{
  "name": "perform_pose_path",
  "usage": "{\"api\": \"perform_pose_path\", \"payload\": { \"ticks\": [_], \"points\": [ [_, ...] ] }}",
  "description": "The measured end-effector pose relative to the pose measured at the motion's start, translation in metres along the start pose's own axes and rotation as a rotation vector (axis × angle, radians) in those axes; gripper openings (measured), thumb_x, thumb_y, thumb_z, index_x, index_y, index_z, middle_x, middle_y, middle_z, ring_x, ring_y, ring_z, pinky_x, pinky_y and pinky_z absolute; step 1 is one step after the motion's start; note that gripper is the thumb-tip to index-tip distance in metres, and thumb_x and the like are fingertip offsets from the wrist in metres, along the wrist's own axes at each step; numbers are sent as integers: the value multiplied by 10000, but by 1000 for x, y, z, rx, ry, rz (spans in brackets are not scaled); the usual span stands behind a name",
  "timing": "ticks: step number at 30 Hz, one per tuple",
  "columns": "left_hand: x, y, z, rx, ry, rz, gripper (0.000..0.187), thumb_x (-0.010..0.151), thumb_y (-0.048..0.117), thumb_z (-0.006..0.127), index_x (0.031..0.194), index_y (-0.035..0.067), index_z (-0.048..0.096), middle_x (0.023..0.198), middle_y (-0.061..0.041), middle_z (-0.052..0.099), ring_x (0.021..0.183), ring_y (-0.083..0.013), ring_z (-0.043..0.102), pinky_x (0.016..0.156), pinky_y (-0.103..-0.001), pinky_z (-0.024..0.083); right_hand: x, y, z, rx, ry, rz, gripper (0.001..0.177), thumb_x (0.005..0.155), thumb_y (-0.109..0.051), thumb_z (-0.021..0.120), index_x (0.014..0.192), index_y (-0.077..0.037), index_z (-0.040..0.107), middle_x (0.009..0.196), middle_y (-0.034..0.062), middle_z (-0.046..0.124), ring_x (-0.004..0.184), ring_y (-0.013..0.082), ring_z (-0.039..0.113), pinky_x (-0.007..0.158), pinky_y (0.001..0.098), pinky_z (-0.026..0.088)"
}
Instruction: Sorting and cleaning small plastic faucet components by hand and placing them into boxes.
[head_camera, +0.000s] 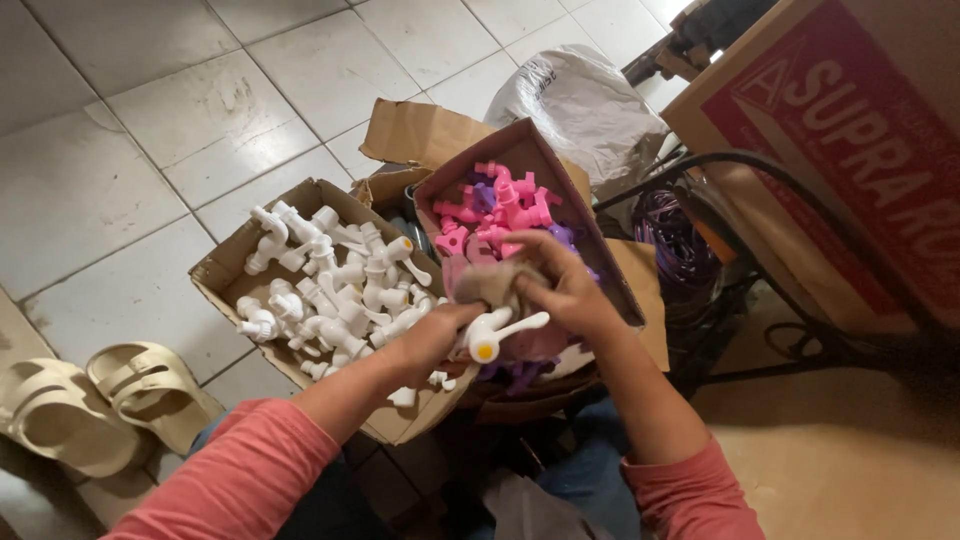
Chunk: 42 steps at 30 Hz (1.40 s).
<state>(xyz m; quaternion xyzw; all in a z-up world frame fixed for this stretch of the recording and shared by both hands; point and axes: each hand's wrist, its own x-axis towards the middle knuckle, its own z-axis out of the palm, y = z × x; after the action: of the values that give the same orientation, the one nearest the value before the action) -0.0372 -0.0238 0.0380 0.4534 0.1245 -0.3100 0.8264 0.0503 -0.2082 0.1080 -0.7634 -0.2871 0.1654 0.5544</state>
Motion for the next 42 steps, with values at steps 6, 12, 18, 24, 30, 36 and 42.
{"api": "perform_pose_path", "payload": {
  "ticks": [6,12,18,24,30,36,42],
  "points": [
    [-15,22,-44,519,77,246,362,1028,301,520,908,-23,627,644,-112,467,522,-217,479,474,-354,386,-4,14,0,-302,27,-89,449,891,-25,674,1325,-142,670,1024,128,749,981,296,714,925,446,530],
    [-51,52,-104,1179,386,415,396,1049,366,433,1150,62,665,1049,-184,705,1066,-359,669,992,-477,497,-8,22,-8,-365,228,11,419,932,-59,689,1324,-206,692,1003,80,732,915,201,690,855,385,541],
    [-60,59,-158,1084,713,34,397,924,563,607,1027,238,811,1055,-31,782,1145,-255,679,1053,-395,485,-9,14,5,-458,189,-58,374,895,-71,737,1245,-201,744,956,76,762,905,271,736,831,391,556],
    [-31,51,-251,1244,1150,153,501,862,545,635,1171,166,748,1152,-135,663,1138,-376,643,933,-451,546,-6,11,19,-459,161,-135,351,872,-41,722,1189,-183,776,987,123,765,976,337,734,881,432,560],
    [2,32,-280,1402,1186,152,555,830,581,709,1230,197,740,1187,-89,632,1144,-380,569,917,-486,538,-12,5,15,-417,154,-148,341,865,-26,712,1168,-167,783,998,129,767,1003,351,731,915,441,550],
    [-18,39,-246,1407,1059,82,586,873,434,707,1332,85,603,1270,-158,668,1277,-388,495,1010,-569,442,-13,3,13,-399,214,-158,330,878,-55,719,1186,-163,770,995,118,763,1002,329,733,908,432,552],
    [-19,45,-264,1501,1094,89,487,910,437,638,1232,71,633,1172,-191,721,1185,-405,599,928,-600,470,-17,-6,11,-397,260,-173,324,888,-79,724,1201,-158,759,977,121,754,993,329,731,893,440,554]
  ]
}}
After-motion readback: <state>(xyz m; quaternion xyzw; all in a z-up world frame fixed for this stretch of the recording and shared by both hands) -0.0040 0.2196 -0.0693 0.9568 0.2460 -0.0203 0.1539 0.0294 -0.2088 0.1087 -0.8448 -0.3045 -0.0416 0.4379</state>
